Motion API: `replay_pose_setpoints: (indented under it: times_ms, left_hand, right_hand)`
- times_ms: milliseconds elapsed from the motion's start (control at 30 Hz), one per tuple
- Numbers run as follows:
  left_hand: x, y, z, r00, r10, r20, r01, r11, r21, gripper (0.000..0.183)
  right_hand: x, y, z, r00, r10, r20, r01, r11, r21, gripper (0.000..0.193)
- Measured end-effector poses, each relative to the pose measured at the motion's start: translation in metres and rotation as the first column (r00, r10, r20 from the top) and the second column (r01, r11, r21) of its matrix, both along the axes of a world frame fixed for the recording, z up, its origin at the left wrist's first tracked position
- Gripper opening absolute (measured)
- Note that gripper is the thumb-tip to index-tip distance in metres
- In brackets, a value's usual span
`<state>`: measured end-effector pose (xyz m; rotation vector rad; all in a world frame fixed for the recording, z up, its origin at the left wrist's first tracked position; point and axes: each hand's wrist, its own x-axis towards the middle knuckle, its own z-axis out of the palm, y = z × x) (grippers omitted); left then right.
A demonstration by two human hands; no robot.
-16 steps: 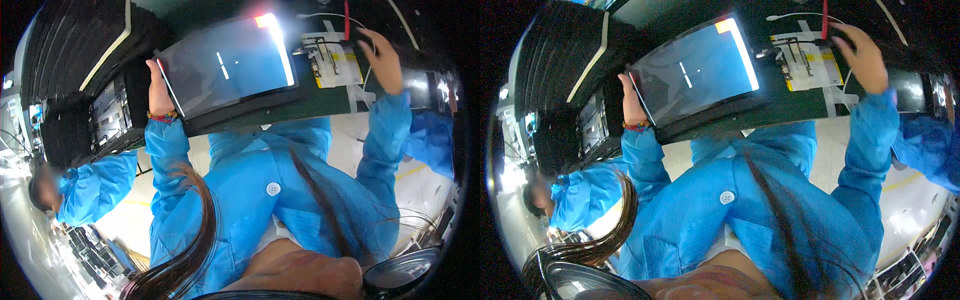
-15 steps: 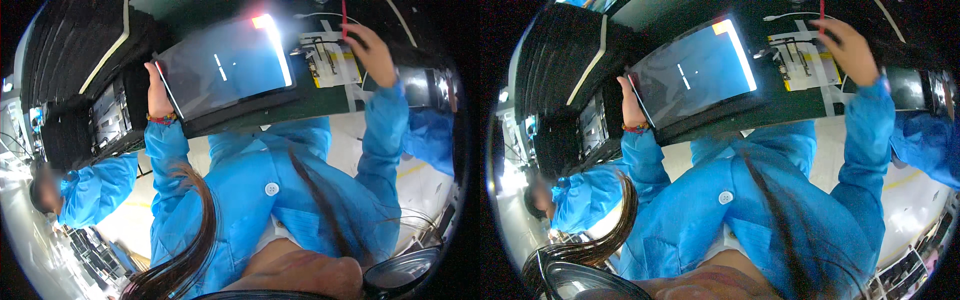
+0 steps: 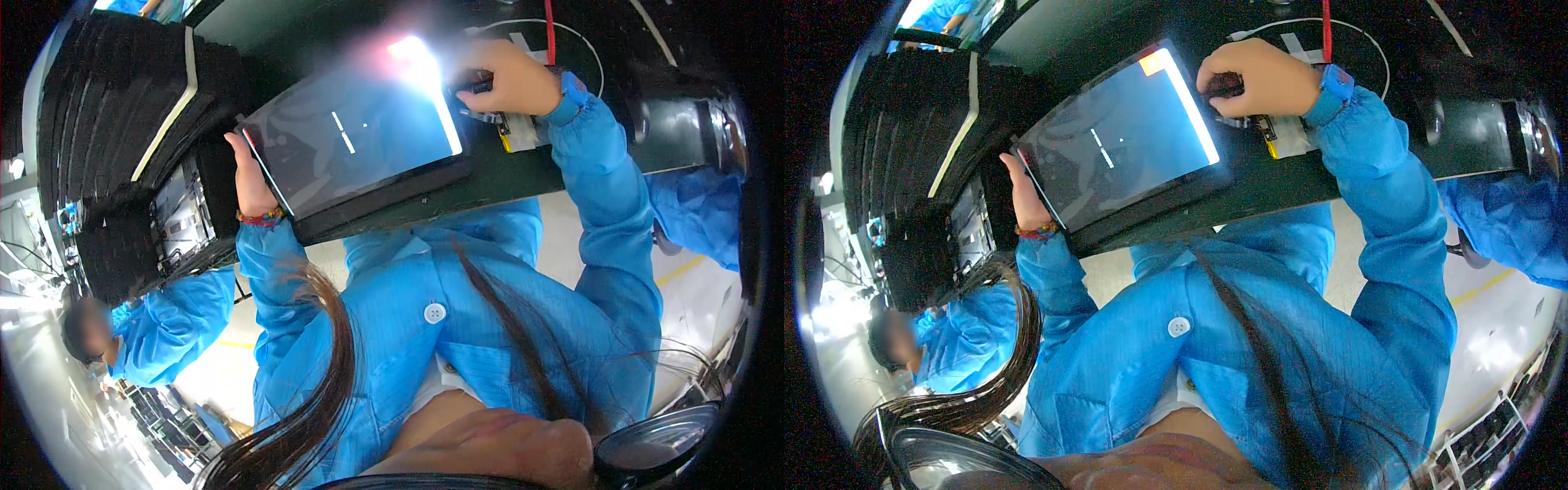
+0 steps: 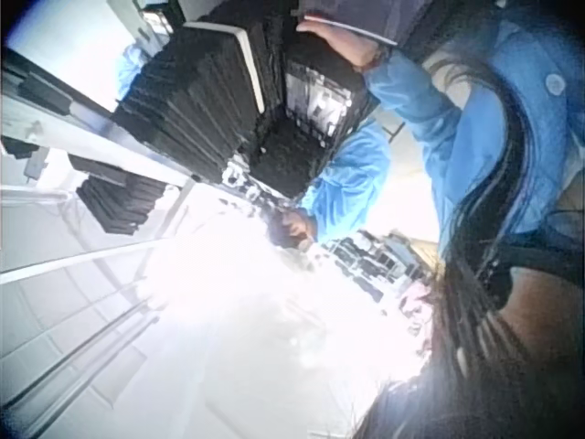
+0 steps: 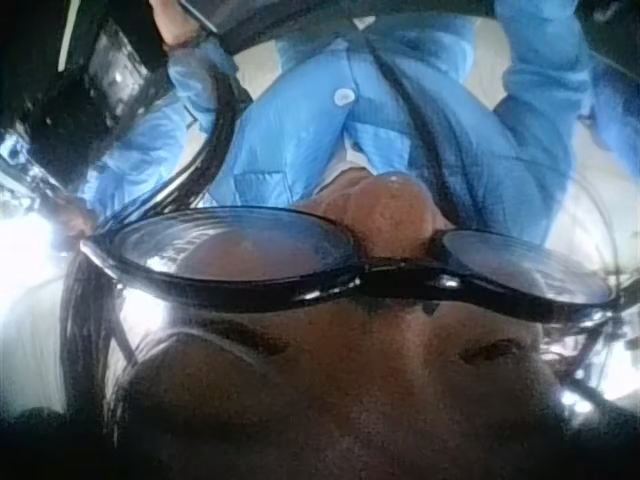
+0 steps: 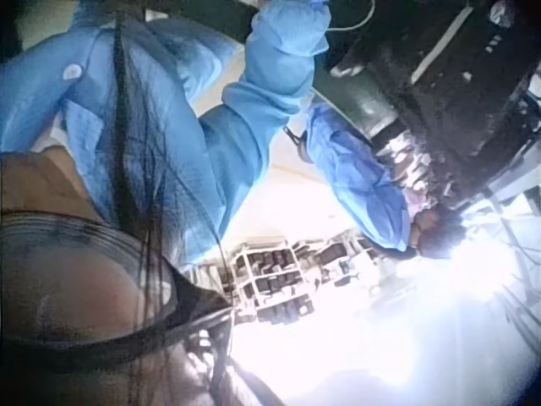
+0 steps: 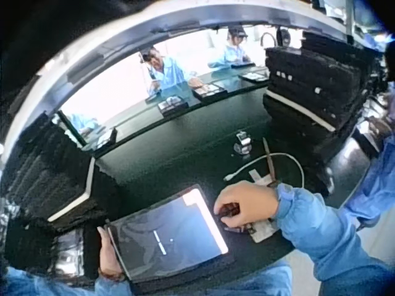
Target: Testing tablet display functionality and assembling internal hardware components on an electronics production line.
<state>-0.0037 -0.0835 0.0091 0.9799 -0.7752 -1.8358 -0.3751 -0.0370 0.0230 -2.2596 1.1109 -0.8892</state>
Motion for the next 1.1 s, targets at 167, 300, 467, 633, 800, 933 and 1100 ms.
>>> replay_pose_setpoints:
  times_ms: [167, 300, 467, 633, 800, 933, 1100]
  left_hand:
    - [-0.002, -0.002, 0.001, 0.998, 0.052, 0.023, -0.053, 0.998, 0.026, 0.072]
    - [-0.001, -0.001, 0.001, 0.99, 0.099, 0.098, -0.101, 0.995, 0.012, 0.072]
    - [0.003, -0.003, -0.002, 0.989, 0.088, 0.115, -0.086, 0.996, -0.025, 0.073]
    - [0.003, -0.005, -0.004, 0.991, 0.092, 0.102, -0.089, 0.995, -0.033, 0.073]
    - [0.002, -0.005, -0.004, 0.992, 0.092, 0.083, -0.089, 0.995, -0.042, 0.073]
    - [0.006, -0.005, -0.007, 0.986, 0.115, 0.121, -0.108, 0.992, -0.065, 0.073]
    - [0.006, -0.004, -0.007, 0.996, 0.058, 0.063, -0.057, 0.998, -0.028, 0.073]
  right_hand:
    - [0.007, 0.001, -0.005, 0.996, -0.04, -0.076, 0.035, 0.997, -0.064, 0.022]
    - [0.011, 0.002, -0.015, 0.988, -0.127, -0.084, 0.129, 0.992, 0.014, 0.025]
    - [0.007, -0.003, -0.018, 0.993, -0.081, -0.084, 0.083, 0.996, 0.018, 0.026]
    - [0.005, -0.005, -0.025, 0.991, -0.125, -0.046, 0.122, 0.99, -0.072, 0.032]
    - [0.0, -0.014, -0.026, 0.976, -0.207, 0.064, 0.215, 0.961, -0.172, 0.037]
    - [-0.009, -0.017, -0.002, 0.934, -0.322, 0.157, 0.201, 0.835, 0.512, 0.04]
    - [-0.008, -0.009, -0.012, 0.991, -0.075, 0.108, 0.057, 0.984, 0.167, 0.025]
